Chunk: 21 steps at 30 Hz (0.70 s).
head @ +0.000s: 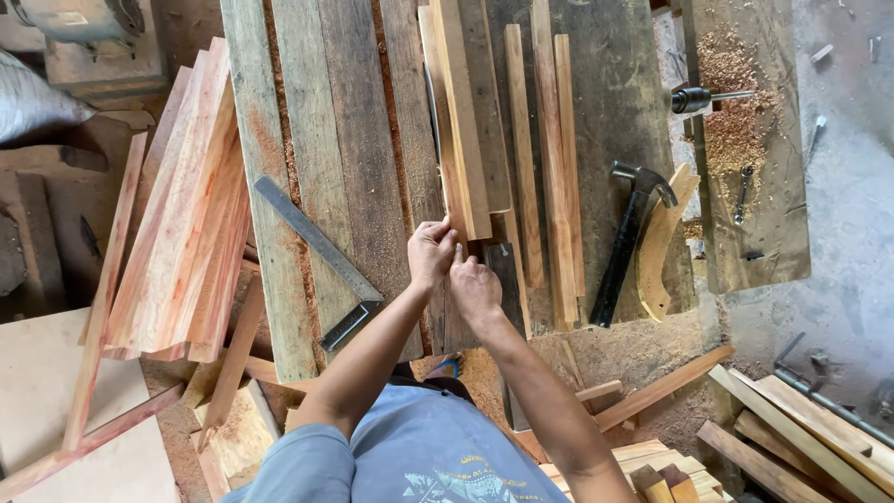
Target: Measuring and aligning wooden pieces at a workbench in a carpentry workshop.
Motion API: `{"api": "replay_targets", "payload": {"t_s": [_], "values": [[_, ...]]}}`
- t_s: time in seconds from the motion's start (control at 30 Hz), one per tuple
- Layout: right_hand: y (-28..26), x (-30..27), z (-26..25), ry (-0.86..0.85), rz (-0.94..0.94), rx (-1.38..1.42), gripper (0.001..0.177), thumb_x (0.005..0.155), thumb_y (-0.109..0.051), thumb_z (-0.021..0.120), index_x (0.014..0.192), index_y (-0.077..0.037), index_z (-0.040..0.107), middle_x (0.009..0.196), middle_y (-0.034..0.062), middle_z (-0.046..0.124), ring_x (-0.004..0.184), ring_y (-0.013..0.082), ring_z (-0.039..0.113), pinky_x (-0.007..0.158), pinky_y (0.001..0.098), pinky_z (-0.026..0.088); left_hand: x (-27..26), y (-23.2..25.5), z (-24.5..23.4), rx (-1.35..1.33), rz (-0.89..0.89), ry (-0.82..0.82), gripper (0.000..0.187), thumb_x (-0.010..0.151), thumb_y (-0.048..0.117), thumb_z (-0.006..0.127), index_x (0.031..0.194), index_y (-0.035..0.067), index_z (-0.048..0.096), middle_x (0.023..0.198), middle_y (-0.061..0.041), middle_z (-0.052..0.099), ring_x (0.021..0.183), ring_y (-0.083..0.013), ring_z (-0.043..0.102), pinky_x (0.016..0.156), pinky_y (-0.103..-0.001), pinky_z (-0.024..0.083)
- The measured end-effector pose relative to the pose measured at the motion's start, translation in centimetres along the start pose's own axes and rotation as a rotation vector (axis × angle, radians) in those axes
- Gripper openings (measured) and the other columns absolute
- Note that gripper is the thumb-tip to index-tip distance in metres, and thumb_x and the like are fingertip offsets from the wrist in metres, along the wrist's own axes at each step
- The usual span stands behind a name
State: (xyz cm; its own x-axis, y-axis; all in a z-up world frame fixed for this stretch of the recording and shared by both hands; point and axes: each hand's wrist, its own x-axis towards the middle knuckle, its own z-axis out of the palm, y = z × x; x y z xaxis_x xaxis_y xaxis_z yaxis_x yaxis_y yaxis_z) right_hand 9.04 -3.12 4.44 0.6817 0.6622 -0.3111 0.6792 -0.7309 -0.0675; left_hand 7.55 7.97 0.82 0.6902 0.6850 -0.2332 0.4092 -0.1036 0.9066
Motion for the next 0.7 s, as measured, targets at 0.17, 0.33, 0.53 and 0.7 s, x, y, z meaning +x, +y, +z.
{"api": "replay_targets", "payload": {"t_s": [0.17,0.33,0.53,0.7], "values": [[0.0,0.9,-0.3,0.004,0.010,0.009,0.049,0.096,-0.002,0.058,0.145,0.000,0.052,0.096,0.0198,0.072,0.072,0.0237,0.077,0.059,0.0312,0.065,0.7,0.7,-0.1,-0.001,-0.032,-0.011,0.023,0.089,0.016,0.076,0.111,0.009,0.079,0.104,-0.004,0.075,0.088,-0.0140,0.072,0.084,-0.027,0.059],[0.1,1.9,0.3,-0.023,0.023,0.013,0.055,0.095,-0.002,0.060,0.148,0.000,0.048,0.098,0.0198,0.072,0.069,0.0216,0.075,0.059,0.0297,0.064,1.3,2.2,-0.9,0.050,-0.001,-0.036,0.027,0.090,0.015,0.076,0.117,0.011,0.077,0.106,-0.005,0.076,0.088,-0.0151,0.073,0.083,-0.029,0.060],[0.1,2.0,-0.1,-0.077,0.051,0.057,0.058,0.097,-0.002,0.059,0.153,-0.002,0.042,0.099,0.0204,0.072,0.070,0.0227,0.074,0.062,0.0307,0.064,-0.3,1.6,-4.0,0.149,0.240,-0.293,0.055,0.091,0.005,0.068,0.144,0.007,0.056,0.127,-0.013,0.069,0.103,-0.0242,0.073,0.091,-0.035,0.061],[-0.3,1.9,0.3,-0.018,0.066,0.050,0.056,0.095,-0.006,0.061,0.148,0.003,0.046,0.103,0.0232,0.071,0.078,0.0263,0.074,0.067,0.0327,0.065,-1.0,2.7,-5.3,0.438,0.448,-0.449,0.067,0.082,0.002,0.069,0.145,-0.001,0.049,0.145,-0.021,0.055,0.110,-0.0357,0.068,0.091,-0.041,0.059]]}}
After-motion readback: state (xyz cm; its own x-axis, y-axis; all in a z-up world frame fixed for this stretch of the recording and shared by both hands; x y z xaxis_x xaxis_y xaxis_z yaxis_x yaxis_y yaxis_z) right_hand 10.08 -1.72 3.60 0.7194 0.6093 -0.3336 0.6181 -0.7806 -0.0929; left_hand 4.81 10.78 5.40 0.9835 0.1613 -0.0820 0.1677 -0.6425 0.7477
